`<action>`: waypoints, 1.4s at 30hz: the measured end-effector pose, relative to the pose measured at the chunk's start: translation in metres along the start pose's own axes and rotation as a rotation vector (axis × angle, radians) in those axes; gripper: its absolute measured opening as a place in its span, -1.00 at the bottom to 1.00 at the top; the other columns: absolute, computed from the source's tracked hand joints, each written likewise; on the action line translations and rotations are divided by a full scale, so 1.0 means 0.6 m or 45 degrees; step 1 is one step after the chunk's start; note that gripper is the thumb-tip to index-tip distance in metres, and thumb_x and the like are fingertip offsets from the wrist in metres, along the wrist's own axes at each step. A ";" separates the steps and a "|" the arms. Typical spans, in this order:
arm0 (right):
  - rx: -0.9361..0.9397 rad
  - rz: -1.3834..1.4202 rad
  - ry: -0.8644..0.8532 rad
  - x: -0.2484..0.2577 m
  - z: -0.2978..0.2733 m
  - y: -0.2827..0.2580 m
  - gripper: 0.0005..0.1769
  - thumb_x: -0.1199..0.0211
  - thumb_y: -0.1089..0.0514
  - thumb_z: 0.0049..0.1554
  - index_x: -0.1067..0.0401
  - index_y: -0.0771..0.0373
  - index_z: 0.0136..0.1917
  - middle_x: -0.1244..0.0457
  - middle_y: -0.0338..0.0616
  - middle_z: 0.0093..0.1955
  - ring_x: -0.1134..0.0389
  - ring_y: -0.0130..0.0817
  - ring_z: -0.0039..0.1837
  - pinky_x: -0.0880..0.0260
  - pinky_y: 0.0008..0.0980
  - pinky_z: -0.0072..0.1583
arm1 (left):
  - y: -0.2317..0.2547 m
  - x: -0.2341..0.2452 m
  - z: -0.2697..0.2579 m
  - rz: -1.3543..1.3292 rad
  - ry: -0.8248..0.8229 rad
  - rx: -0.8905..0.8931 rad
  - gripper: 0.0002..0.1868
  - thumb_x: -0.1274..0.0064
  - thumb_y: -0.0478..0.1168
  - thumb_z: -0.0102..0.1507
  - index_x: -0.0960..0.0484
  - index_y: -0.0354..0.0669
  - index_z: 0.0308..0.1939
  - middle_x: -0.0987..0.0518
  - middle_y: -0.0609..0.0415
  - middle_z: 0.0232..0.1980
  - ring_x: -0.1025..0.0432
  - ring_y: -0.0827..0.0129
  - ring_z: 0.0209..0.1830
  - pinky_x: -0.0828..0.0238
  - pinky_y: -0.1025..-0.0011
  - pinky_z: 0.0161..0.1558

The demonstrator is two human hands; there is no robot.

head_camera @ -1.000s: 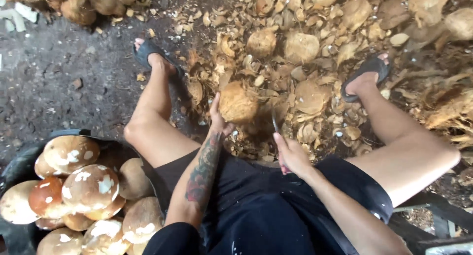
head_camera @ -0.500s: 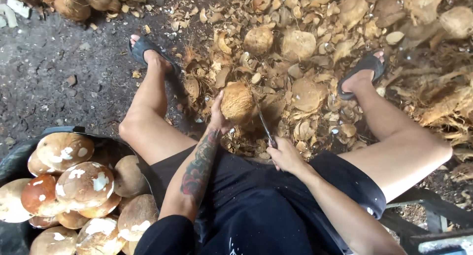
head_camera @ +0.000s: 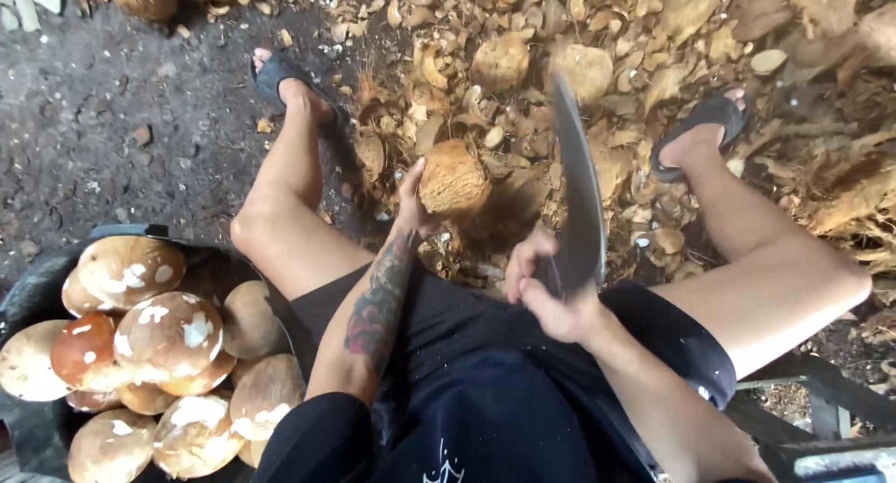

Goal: The person sits on the ground and uses a knife to peel the husk off a coconut. They rotate the coconut to remove the outer layer, then pour the coconut water into a blue bucket before continuing to peel another coconut.

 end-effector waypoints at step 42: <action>-0.674 0.096 0.140 0.040 -0.006 0.051 -0.86 -0.08 0.41 0.08 -0.34 0.33 -0.30 -0.28 0.06 -0.58 -0.37 -0.22 -0.57 -0.40 -0.33 -0.49 | -0.005 0.032 -0.008 0.088 0.016 0.017 -0.03 -0.17 0.43 0.20 -0.49 -0.20 0.44 -0.55 -0.31 0.33 -0.45 -0.24 0.30 -0.34 -0.31 0.35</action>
Point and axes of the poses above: each hand's wrist, its own z-axis towards the middle knuckle, its own x-axis out of the back of the hand, y = z × x, the point moved 7 cm from there along z, towards the middle knuckle
